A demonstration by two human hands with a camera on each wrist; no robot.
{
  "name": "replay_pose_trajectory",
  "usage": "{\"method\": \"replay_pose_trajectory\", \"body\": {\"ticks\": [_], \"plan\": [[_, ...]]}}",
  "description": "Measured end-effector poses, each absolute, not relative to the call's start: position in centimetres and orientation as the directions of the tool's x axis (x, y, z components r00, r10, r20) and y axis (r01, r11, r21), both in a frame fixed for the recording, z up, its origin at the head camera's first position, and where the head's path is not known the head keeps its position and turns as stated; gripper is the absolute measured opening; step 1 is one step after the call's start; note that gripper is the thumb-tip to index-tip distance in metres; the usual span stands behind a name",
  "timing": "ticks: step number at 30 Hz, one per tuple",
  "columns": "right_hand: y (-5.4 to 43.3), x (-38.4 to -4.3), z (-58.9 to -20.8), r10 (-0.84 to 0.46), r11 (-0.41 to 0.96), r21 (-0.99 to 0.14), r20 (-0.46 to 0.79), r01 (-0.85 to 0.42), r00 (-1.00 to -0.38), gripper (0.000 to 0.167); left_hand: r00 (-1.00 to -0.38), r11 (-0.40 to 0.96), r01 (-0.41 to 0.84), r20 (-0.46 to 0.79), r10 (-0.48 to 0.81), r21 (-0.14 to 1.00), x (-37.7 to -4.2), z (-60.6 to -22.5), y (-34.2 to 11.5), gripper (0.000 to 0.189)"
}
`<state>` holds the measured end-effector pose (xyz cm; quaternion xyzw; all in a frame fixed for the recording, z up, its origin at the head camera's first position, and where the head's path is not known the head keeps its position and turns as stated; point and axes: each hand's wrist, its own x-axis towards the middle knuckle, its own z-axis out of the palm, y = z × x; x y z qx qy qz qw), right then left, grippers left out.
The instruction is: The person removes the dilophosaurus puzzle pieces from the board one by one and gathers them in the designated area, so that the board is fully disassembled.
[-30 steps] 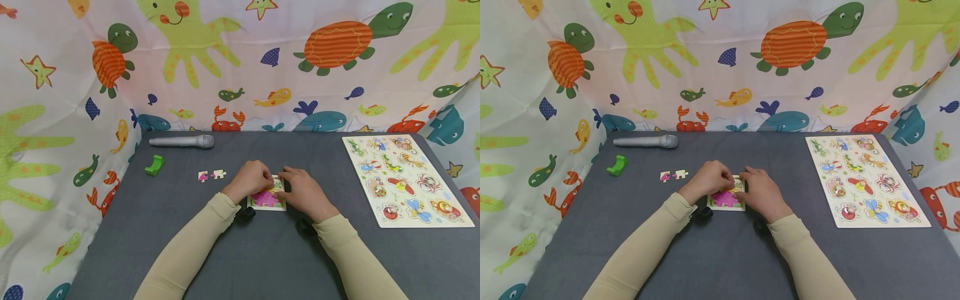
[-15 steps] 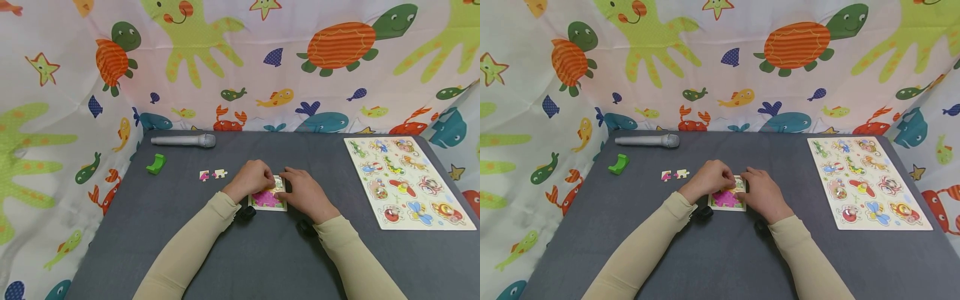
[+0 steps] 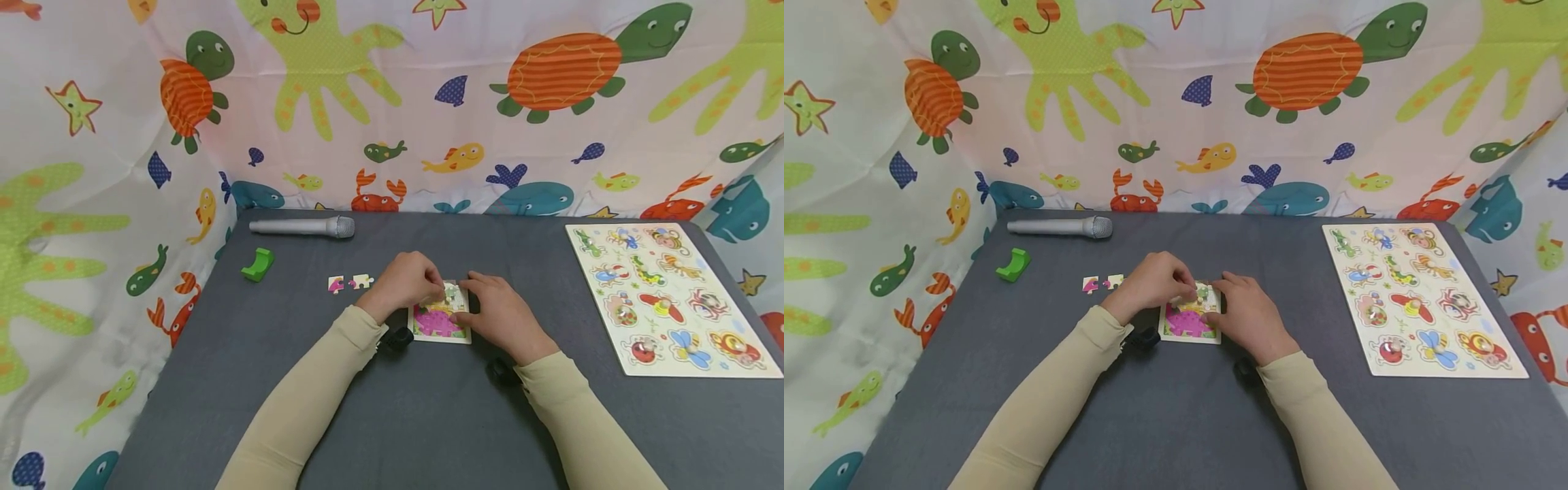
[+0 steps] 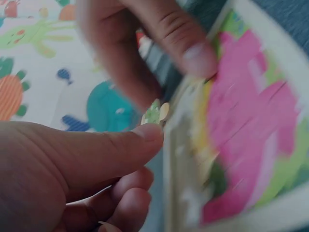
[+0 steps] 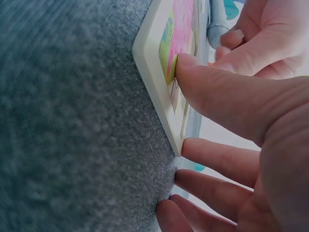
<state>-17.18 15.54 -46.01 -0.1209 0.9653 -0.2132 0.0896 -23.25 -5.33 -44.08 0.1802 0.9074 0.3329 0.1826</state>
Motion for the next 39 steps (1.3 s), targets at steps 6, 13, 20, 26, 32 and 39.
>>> {"method": "replay_pose_trajectory", "body": {"ticks": [6, 13, 20, 26, 32, 39], "plan": [[15.3, -17.3, -46.0, -0.268, 0.883, -0.431, -0.134, -0.188, -0.954, 0.068, -0.916, 0.749, 0.163, -0.183, 0.357, 0.642, -24.1, -43.4, -9.1, 0.007], [15.5, -17.1, -46.0, -0.262, 0.885, -0.428, -0.129, -0.185, -0.956, 0.068, -0.935, 0.793, 0.122, -0.198, 0.293, 0.597, -24.7, -44.1, -12.5, 0.006], [15.4, -17.0, -45.8, -0.271, 0.883, -0.426, -0.119, -0.197, -0.955, 0.066, -0.935, 0.806, 0.116, -0.209, 0.285, 0.580, -25.2, -44.1, -13.9, 0.007], [15.4, -17.1, -45.9, -0.275, 0.883, -0.424, -0.122, -0.201, -0.954, 0.066, -0.935, 0.823, 0.125, -0.212, 0.284, 0.553, -25.2, -44.5, -13.8, 0.006], [15.3, -17.2, -46.1, -0.272, 0.885, -0.424, -0.135, -0.193, -0.953, 0.068, -0.936, 0.825, 0.110, -0.221, 0.274, 0.555, -25.1, -44.7, -14.0, 0.007], [15.5, -17.1, -46.1, -0.270, 0.884, -0.428, -0.132, -0.191, -0.954, 0.068, -0.939, 0.819, 0.114, -0.209, 0.274, 0.563, -24.9, -44.4, -13.5, 0.005]]}}
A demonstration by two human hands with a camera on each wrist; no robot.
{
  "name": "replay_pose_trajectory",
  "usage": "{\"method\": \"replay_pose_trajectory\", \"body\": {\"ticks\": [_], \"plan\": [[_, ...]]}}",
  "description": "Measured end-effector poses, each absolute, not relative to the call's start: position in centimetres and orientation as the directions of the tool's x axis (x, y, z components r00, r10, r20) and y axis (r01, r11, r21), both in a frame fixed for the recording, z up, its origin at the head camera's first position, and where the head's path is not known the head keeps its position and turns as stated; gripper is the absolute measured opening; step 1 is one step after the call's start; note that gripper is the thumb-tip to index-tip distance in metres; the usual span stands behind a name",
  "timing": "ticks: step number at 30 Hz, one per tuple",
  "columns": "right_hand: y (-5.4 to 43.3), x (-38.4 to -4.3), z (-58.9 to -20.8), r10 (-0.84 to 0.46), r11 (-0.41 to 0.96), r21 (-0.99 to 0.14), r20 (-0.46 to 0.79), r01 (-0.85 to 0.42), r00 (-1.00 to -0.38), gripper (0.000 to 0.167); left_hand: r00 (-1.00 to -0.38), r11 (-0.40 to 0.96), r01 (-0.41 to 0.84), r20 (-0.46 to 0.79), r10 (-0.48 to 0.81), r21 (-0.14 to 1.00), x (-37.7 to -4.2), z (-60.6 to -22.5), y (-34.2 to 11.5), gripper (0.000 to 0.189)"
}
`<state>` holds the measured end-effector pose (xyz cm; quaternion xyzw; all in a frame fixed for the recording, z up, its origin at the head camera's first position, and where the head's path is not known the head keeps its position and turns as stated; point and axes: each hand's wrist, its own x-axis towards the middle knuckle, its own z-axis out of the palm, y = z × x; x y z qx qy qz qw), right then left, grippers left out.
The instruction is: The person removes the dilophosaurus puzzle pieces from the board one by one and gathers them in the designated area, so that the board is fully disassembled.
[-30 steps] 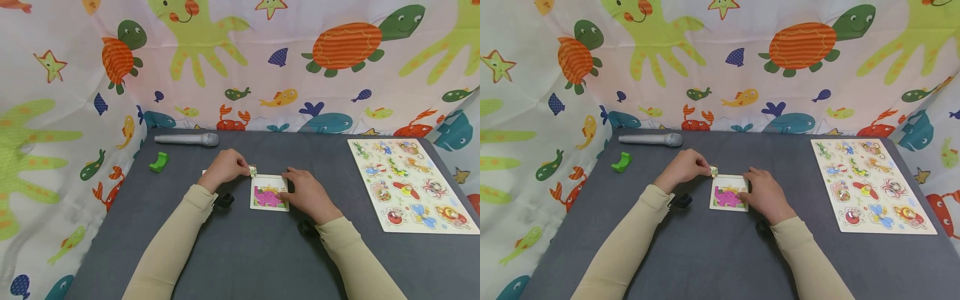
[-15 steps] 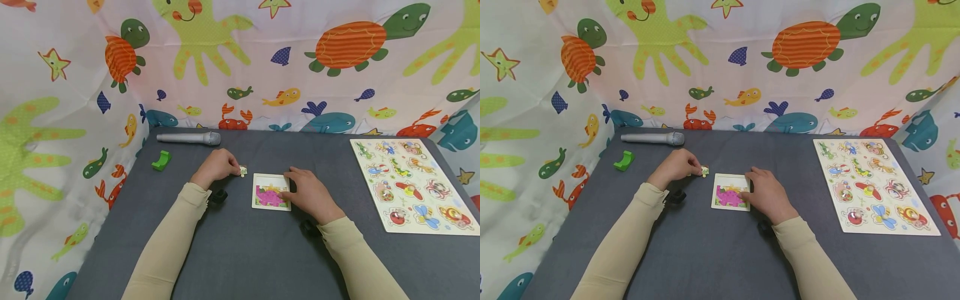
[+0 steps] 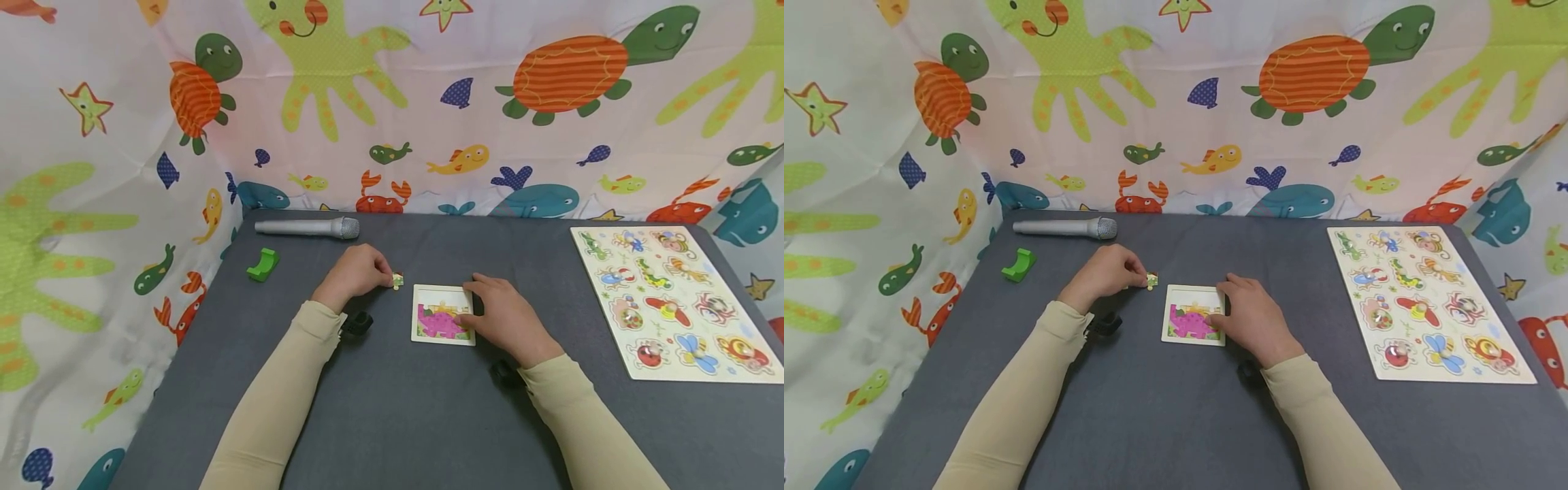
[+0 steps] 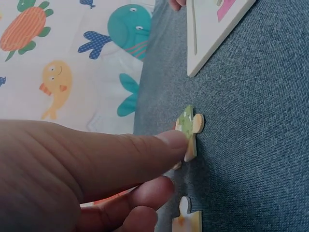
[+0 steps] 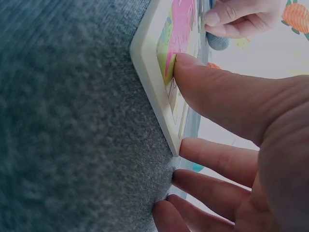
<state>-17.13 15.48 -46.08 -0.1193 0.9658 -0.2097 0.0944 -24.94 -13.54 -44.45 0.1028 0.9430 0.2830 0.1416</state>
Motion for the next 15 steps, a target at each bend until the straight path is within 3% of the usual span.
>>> {"method": "replay_pose_trajectory", "body": {"ticks": [8, 15], "plan": [[15.2, -17.0, -46.0, -0.273, 0.877, -0.437, -0.116, -0.198, -0.955, 0.065, -0.901, 0.776, 0.209, -0.191, 0.389, 0.596, -23.8, -43.6, -11.6, 0.004], [14.6, -16.8, -45.9, -0.356, 0.826, -0.489, -0.067, -0.280, -0.932, 0.043, -0.820, 0.753, 0.299, -0.245, 0.517, 0.586, -22.9, -43.8, -9.5, 0.007]]}}
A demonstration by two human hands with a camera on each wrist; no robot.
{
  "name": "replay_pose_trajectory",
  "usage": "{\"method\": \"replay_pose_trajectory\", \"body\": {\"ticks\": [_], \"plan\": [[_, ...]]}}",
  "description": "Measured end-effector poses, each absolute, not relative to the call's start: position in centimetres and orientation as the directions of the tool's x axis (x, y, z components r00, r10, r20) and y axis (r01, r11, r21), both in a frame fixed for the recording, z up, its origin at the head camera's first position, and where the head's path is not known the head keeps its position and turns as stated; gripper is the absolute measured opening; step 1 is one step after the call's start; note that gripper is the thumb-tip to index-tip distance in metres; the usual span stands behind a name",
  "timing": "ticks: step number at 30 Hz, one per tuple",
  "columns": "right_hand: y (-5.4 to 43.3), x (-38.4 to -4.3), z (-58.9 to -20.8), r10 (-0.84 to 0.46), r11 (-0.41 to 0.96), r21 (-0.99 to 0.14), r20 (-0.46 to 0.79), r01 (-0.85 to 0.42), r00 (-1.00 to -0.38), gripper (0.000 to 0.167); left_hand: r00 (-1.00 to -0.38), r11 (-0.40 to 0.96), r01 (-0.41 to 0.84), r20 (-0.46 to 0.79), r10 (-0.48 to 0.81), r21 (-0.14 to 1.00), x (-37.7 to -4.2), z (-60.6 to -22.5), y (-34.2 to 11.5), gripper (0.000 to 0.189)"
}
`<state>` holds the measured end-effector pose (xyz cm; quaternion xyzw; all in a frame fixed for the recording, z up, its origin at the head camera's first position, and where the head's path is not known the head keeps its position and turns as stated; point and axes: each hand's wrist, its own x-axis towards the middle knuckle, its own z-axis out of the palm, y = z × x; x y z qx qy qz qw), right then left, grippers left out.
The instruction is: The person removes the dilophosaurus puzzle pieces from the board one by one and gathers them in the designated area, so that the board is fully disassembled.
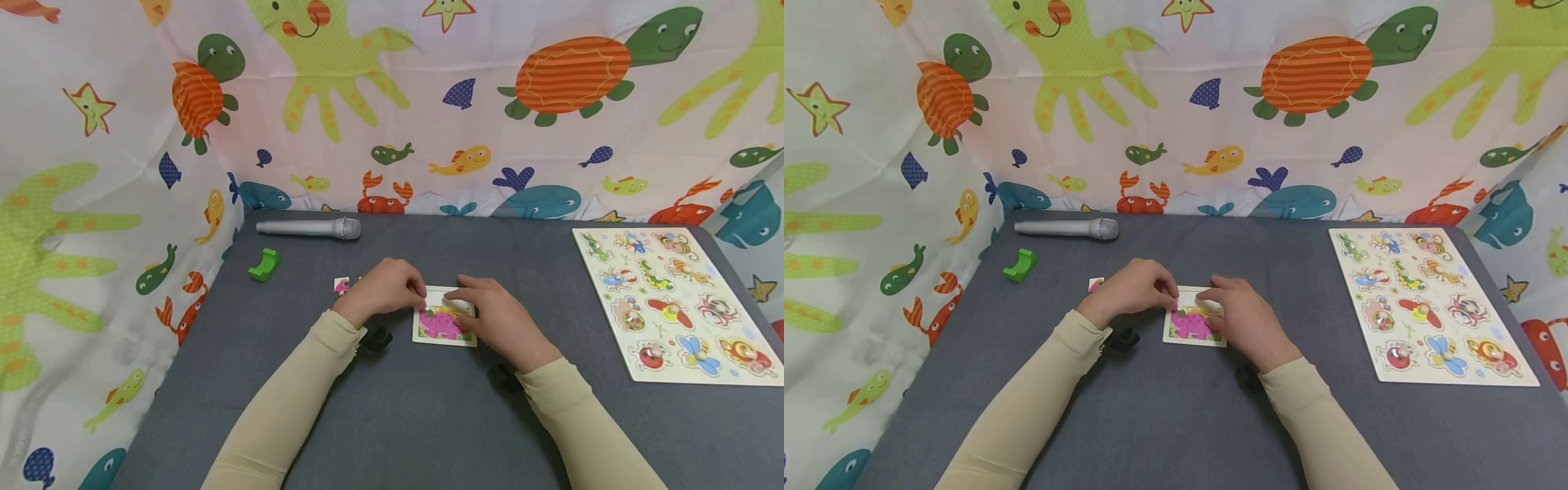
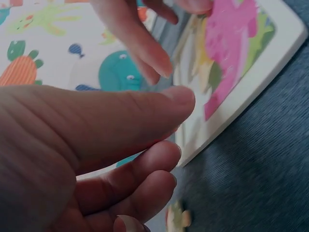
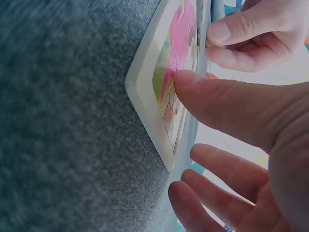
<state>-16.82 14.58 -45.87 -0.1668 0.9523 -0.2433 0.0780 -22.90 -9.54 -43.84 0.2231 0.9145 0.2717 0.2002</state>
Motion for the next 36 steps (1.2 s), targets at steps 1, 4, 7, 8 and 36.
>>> {"method": "replay_pose_trajectory", "body": {"ticks": [1, 4, 7, 8, 36], "plan": [[14.56, -16.80, -45.86, -0.365, 0.823, -0.489, -0.066, -0.289, -0.929, 0.039, -0.814, 0.753, 0.301, -0.254, 0.522, 0.584, -22.82, -43.90, -9.35, 0.007], [14.57, -16.75, -45.84, -0.385, 0.819, -0.481, -0.057, -0.313, -0.921, 0.029, -0.803, 0.756, 0.302, -0.273, 0.530, 0.581, -22.68, -44.11, -8.99, 0.010], [14.66, -16.70, -45.80, -0.393, 0.817, -0.478, -0.054, -0.322, -0.918, 0.025, -0.800, 0.760, 0.301, -0.282, 0.530, 0.576, -22.64, -44.24, -8.85, 0.012], [14.69, -16.70, -45.81, -0.396, 0.816, -0.480, -0.054, -0.324, -0.917, 0.025, -0.799, 0.761, 0.303, -0.283, 0.531, 0.574, -22.64, -44.28, -8.83, 0.013], [14.77, -16.62, -45.94, -0.390, 0.814, -0.486, -0.049, -0.319, -0.920, 0.030, -0.791, 0.764, 0.292, -0.304, 0.531, 0.576, -22.54, -44.27, -8.64, 0.016]]}}
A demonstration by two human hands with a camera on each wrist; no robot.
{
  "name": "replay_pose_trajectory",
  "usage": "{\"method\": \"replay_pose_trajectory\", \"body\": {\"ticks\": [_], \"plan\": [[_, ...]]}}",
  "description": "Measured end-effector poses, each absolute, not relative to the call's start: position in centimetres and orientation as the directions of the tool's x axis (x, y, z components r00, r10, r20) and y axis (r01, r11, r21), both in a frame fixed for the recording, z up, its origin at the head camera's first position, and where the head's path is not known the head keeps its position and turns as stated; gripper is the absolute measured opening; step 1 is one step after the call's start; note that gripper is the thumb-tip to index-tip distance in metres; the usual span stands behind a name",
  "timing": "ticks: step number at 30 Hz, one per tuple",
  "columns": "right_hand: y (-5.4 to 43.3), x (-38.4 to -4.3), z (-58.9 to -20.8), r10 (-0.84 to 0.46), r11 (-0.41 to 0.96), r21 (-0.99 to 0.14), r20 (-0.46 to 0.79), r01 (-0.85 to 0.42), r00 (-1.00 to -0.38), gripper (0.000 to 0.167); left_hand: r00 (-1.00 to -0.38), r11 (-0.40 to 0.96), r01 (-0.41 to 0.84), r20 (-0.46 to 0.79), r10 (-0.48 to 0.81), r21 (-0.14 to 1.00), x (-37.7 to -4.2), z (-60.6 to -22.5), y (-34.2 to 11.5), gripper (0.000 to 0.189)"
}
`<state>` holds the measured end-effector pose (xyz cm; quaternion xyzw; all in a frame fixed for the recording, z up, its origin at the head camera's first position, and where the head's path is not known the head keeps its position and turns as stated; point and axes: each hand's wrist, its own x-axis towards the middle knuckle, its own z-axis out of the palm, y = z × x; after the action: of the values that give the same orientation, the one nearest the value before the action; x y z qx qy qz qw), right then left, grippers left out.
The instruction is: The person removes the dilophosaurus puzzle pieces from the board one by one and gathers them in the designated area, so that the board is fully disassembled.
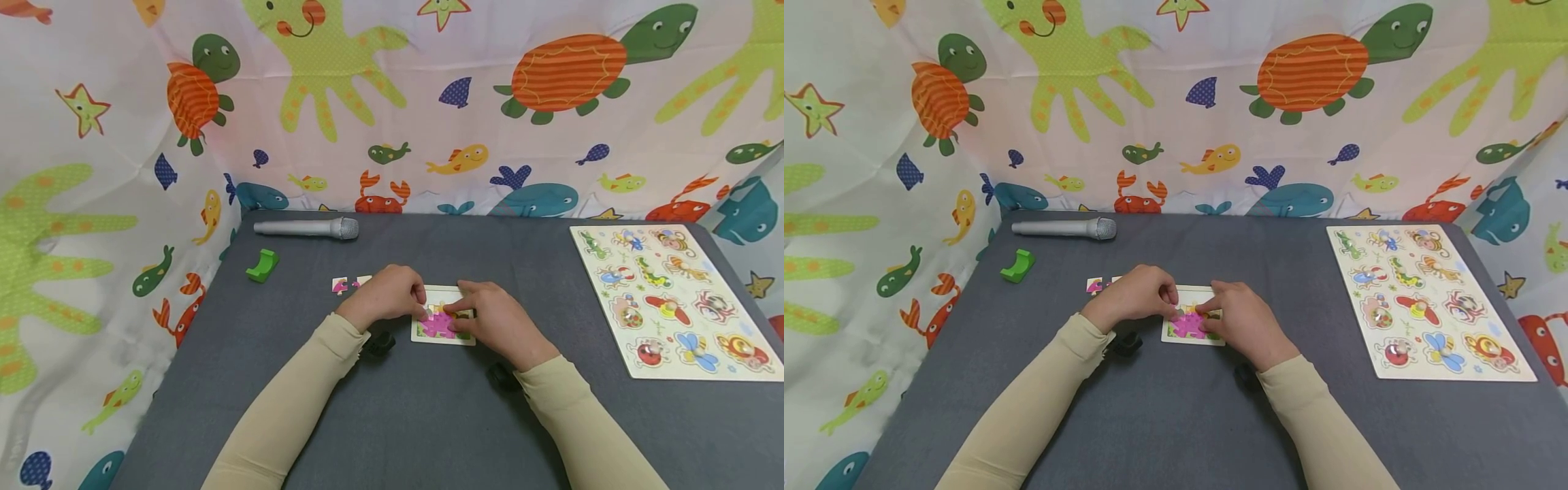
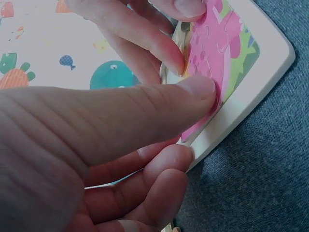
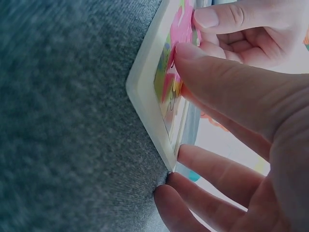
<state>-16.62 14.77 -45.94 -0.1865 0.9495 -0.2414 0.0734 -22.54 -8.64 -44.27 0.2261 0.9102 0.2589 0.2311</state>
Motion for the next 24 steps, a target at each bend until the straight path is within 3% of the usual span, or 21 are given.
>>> {"method": "replay_pose_trajectory", "body": {"ticks": [19, 24], "plan": [[14.74, -16.72, -45.96, -0.387, 0.811, -0.494, -0.051, -0.313, -0.921, 0.031, -0.790, 0.720, 0.238, -0.301, 0.534, 0.652, -22.87, -44.21, -9.07, 0.004], [14.78, -16.74, -45.94, -0.399, 0.805, -0.494, -0.038, -0.330, -0.916, 0.031, -0.779, 0.708, 0.222, -0.314, 0.542, 0.671, -23.01, -44.29, -9.35, 0.009]]}}
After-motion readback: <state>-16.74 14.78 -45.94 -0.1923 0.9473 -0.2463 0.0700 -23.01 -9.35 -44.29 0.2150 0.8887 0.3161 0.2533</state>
